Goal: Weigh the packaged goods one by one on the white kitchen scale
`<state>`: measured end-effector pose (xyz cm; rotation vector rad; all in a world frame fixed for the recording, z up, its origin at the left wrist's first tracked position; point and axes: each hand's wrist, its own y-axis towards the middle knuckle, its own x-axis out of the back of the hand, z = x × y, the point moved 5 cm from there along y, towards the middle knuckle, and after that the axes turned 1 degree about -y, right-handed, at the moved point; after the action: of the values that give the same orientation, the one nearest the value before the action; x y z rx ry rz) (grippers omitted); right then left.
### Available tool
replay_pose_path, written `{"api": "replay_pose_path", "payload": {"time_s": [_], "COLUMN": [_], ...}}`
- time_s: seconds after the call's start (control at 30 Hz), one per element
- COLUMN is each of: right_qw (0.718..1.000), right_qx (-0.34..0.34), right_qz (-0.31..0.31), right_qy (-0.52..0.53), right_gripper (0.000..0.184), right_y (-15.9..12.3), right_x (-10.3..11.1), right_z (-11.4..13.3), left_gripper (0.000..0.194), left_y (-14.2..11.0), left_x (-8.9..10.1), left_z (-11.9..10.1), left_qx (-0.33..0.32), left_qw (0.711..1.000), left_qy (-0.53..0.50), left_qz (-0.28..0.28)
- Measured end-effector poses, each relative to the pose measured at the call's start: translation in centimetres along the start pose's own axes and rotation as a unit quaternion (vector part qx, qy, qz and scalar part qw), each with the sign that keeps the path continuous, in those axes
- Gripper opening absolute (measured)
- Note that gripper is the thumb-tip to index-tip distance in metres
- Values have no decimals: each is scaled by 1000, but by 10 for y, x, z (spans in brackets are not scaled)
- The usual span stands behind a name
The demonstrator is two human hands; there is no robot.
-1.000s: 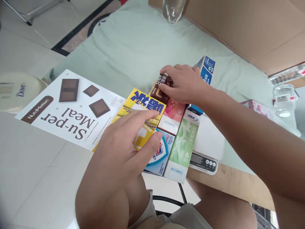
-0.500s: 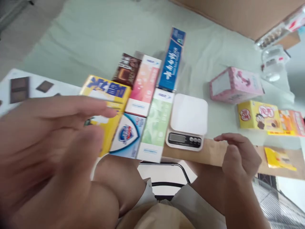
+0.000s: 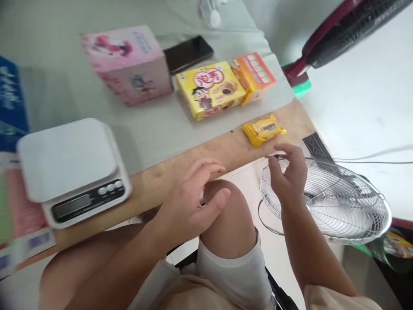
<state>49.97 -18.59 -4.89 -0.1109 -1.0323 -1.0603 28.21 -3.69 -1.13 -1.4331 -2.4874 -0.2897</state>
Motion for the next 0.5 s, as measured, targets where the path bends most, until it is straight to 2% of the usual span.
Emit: {"api": "replay_pose_path", "payload": {"time_s": [0.07,0.17,0.33,0.4,0.5], "right_qw": [1000,999,992,992,994], "right_qx": [-4,-11,-48,-43,-27], "right_qz": [-2,16,92,112,99], "right_qy": [-11,-36,-78,-49,46], "right_gripper": [45,60,63,68,72], "right_y": [20,48,70,66,53], "right_x": [-5,-19,-43,-46,-44], "right_z": [-20,-35,-34,-28,-16], "left_gripper": [44,53,56,60,68], "left_y": [16,30,46,49,50], "left_x": [-29,-50,-50,-49,-53], "left_z": [21,36,33,33,37], "left_qx": [40,64,47,47,57], "left_qw": [998,993,990,989,989], "left_qy": [27,80,131,135,125], "left_qz": [34,51,36,40,54]}}
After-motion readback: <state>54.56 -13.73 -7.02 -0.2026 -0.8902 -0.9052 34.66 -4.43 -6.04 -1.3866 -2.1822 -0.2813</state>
